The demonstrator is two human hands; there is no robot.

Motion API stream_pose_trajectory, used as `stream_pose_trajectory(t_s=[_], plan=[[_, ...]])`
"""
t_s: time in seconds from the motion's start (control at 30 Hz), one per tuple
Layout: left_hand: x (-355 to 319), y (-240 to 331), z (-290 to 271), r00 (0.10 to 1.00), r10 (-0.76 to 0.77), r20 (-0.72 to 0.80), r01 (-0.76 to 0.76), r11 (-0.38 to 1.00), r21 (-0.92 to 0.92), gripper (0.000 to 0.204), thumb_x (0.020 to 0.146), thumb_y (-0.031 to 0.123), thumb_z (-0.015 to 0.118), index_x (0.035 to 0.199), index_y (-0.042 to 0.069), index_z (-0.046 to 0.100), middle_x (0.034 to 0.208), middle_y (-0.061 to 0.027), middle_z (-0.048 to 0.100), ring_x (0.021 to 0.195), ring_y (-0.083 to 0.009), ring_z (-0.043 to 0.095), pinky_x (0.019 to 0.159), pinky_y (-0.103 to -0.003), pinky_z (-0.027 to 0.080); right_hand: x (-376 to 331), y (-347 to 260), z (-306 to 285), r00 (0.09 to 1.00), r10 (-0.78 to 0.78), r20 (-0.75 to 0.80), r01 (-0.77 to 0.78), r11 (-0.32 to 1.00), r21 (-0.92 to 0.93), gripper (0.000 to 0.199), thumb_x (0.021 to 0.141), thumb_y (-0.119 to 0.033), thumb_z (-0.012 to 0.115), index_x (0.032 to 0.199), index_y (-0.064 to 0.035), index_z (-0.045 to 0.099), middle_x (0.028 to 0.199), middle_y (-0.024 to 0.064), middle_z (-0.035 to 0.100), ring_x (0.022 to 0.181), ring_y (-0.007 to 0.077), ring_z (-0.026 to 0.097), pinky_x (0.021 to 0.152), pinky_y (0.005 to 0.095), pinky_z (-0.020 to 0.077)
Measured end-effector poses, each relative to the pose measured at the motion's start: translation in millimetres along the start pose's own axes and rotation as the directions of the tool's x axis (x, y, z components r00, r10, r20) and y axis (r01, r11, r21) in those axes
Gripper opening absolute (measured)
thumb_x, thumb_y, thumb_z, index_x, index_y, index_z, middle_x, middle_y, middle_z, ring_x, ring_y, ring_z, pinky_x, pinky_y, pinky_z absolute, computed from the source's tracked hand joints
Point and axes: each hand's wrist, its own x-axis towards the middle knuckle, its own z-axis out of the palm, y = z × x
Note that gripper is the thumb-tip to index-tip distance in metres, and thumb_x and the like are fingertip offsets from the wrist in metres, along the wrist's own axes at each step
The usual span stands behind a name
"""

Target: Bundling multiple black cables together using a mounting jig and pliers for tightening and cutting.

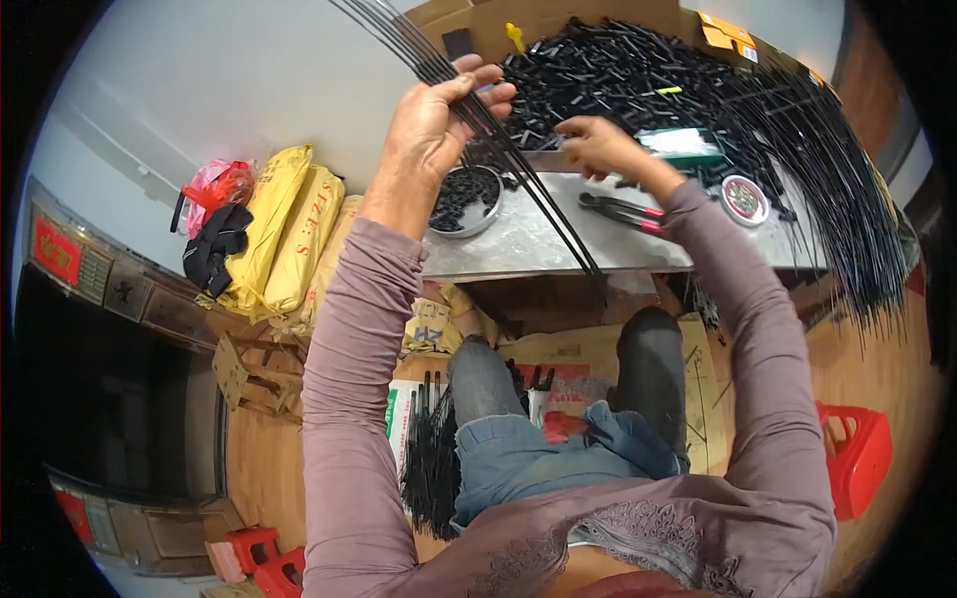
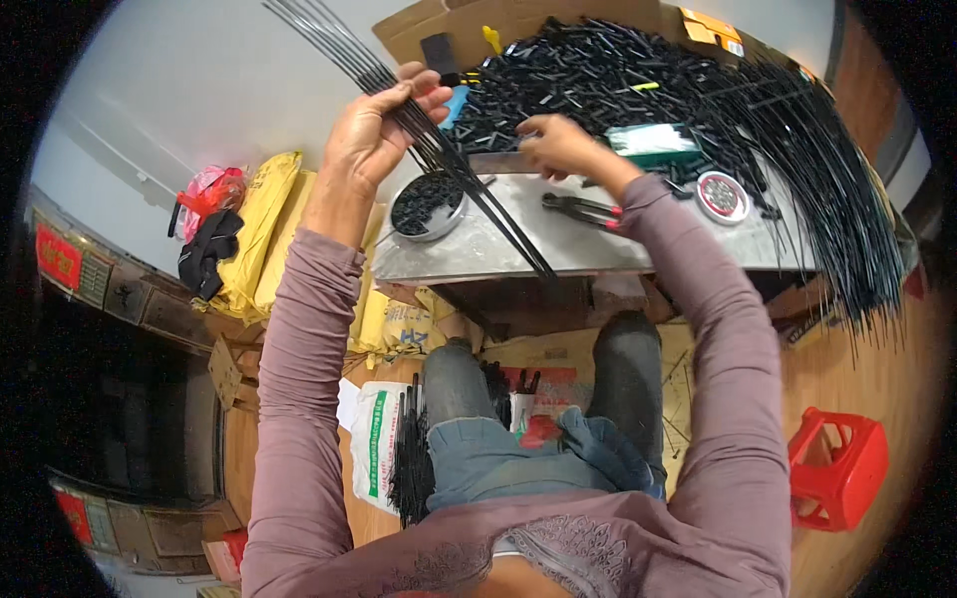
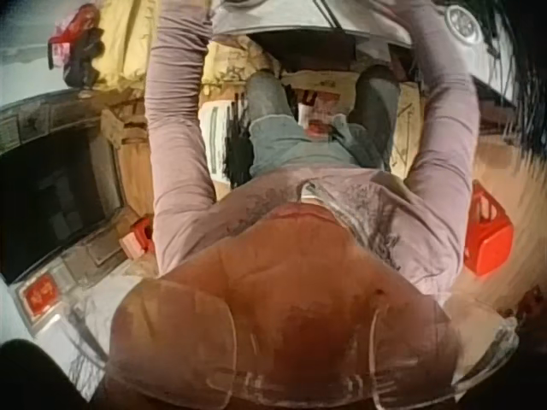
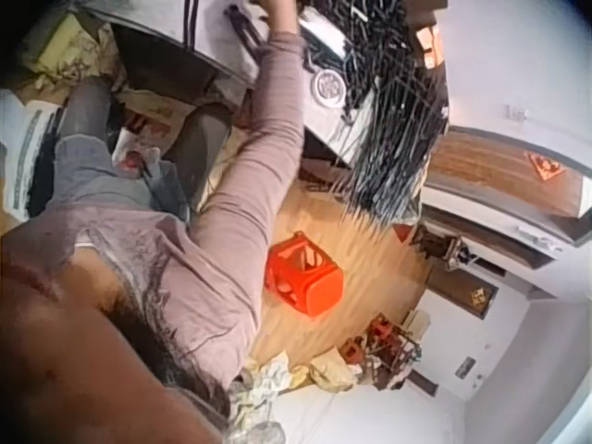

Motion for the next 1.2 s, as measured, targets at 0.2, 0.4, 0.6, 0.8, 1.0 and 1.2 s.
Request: stream_pose_trajectory(t_s=[0.2, 0.4, 0.6, 0.8, 1.0, 1.2], plan=[[-14.9, 21.0, -11.5, 0.995, -0.07, 0.07, 0.069, 0.998, 0.014, 0.034, 0.09, 0.001, 0.044, 0.121, -0.011, 0.043, 0.109, -0.026, 0.059, 0.091, -0.0376, 0.065, 0.077, -0.045, 0.058, 52.2, 4.7, 47.6, 0.903, -0.261, -0.341, -0.066, 0.699, -0.712, 0.029, 0.087, -0.03, 0.057, 0.104, -0.009, 0.068, 0.092, 0.0174, 0.069, 0.088, 0.0327, 0.068, 0.075, 0.0429, 0.0538], [-33.0, 28.4, -26.1, 0.991, -0.101, 0.091, 0.102, 0.995, -0.002, 0.034, 0.086, -0.005, 0.047, 0.12, -0.009, 0.046, 0.111, -0.0251, 0.059, 0.096, -0.0372, 0.064, 0.079, -0.044, 0.058, 64.0, 10.6, 52.0, 0.89, -0.209, -0.405, -0.147, 0.708, -0.69, 0.032, 0.087, -0.035, 0.06, 0.093, -0.006, 0.072, 0.095, 0.0175, 0.07, 0.091, 0.0329, 0.068, 0.077, 0.0414, 0.0538], [-41.0, 32.5, -26.4, 0.996, -0.081, 0.045, 0.079, 0.996, 0.045, 0.028, 0.089, 0.0, 0.049, 0.116, -0.007, 0.051, 0.105, -0.0206, 0.063, 0.093, -0.0328, 0.066, 0.077, -0.041, 0.058, 77.2, 3.0, 36.0, 0.723, 0.079, -0.687, -0.334, 0.909, -0.248, 0.025, 0.084, -0.032, 0.058, 0.095, -0.0142, 0.073, 0.099, 0.0161, 0.069, 0.095, 0.0357, 0.065, 0.081, 0.0438, 0.0521], [-45.6, 37.3, -22.1, 0.999, -0.047, 0.015, 0.046, 0.996, 0.072, 0.021, 0.093, 0.005, 0.049, 0.109, -0.006, 0.056, 0.106, -0.0206, 0.064, 0.096, -0.0321, 0.065, 0.08, -0.041, 0.056, 17.4, -68.1, -8.1, 0.379, -0.507, -0.774, 0.405, 0.843, -0.354, 0.019, 0.089, -0.016, 0.055, 0.103, -0.0034, 0.061, 0.092, 0.0142, 0.069, 0.085, 0.028, 0.067, 0.075, 0.036, 0.0509], [-49.9, 10.3, 13.3, 0.998, -0.058, 0.031, 0.057, 0.997, 0.047, 0.024, 0.097, 0.01, 0.045, 0.111, -0.008, 0.052, 0.107, -0.0203, 0.061, 0.094, -0.0338, 0.065, 0.079, -0.045, 0.058, -54.3, -144.3, 26.3, 0.592, -0.597, -0.541, 0.66, 0.744, -0.098, 0.024, 0.084, -0.009, 0.062, 0.105, 0.0033, 0.06, 0.09, 0.0156, 0.07, 0.08, 0.0176, 0.068, 0.071, 0.0279, 0.0526], [-53.6, -4.2, 36.0, 0.996, -0.077, 0.04, 0.078, 0.997, -0.025, 0.024, 0.098, 0.012, 0.045, 0.111, -0.007, 0.05, 0.105, -0.0183, 0.06, 0.09, -0.0298, 0.065, 0.073, -0.046, 0.059, -82.5, -131.7, 35.9, 0.383, -0.766, -0.517, 0.492, 0.642, -0.588, 0.019, 0.085, -0.02, 0.06, 0.097, -0.0072, 0.065, 0.084, 0.0142, 0.068, 0.081, 0.0329, 0.066, 0.071, 0.0401, 0.0521]])
